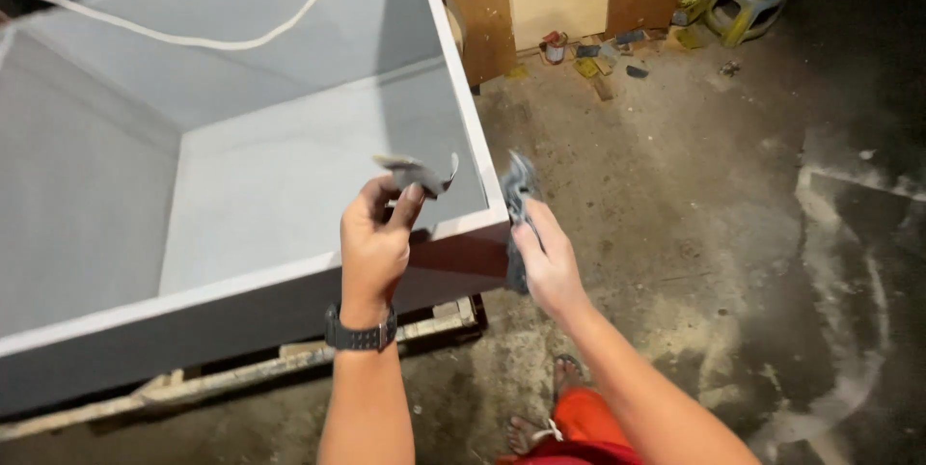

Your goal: Sanding the edges and surfaces of a white cabinet frame using sandpaper and a sanding block.

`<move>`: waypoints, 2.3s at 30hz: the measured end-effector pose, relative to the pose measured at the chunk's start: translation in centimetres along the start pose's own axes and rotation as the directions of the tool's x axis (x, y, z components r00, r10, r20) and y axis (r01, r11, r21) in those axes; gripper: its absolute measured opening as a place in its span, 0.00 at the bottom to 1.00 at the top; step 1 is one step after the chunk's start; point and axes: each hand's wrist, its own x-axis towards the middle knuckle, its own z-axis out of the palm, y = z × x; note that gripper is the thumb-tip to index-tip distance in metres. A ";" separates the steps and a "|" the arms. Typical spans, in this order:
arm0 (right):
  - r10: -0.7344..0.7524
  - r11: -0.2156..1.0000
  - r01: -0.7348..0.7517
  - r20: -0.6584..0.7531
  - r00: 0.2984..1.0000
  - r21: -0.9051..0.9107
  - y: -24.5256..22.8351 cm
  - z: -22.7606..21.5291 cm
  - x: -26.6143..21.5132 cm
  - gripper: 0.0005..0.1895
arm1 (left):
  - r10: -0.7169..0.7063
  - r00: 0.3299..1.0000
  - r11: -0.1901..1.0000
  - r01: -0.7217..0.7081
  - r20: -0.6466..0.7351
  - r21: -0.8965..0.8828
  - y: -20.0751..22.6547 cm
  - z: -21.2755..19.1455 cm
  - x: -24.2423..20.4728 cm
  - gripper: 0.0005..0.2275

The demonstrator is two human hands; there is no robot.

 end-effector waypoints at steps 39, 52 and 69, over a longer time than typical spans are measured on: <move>-0.092 0.995 0.083 0.218 0.972 0.048 4.9 6.2 39.1 0.30 | 0.022 0.840 0.839 0.279 -0.542 0.466 2.6 8.7 1.1 0.11; -0.690 0.716 0.634 0.157 0.707 0.292 6.5 -1.3 17.2 0.03 | 0.178 0.852 0.736 0.217 -0.492 0.642 2.7 10.0 -0.2 0.15; -0.481 0.870 0.472 0.038 0.876 0.144 13.3 11.8 51.6 0.22 | 0.167 0.694 0.791 0.330 -0.700 0.516 -6.2 14.0 4.3 0.24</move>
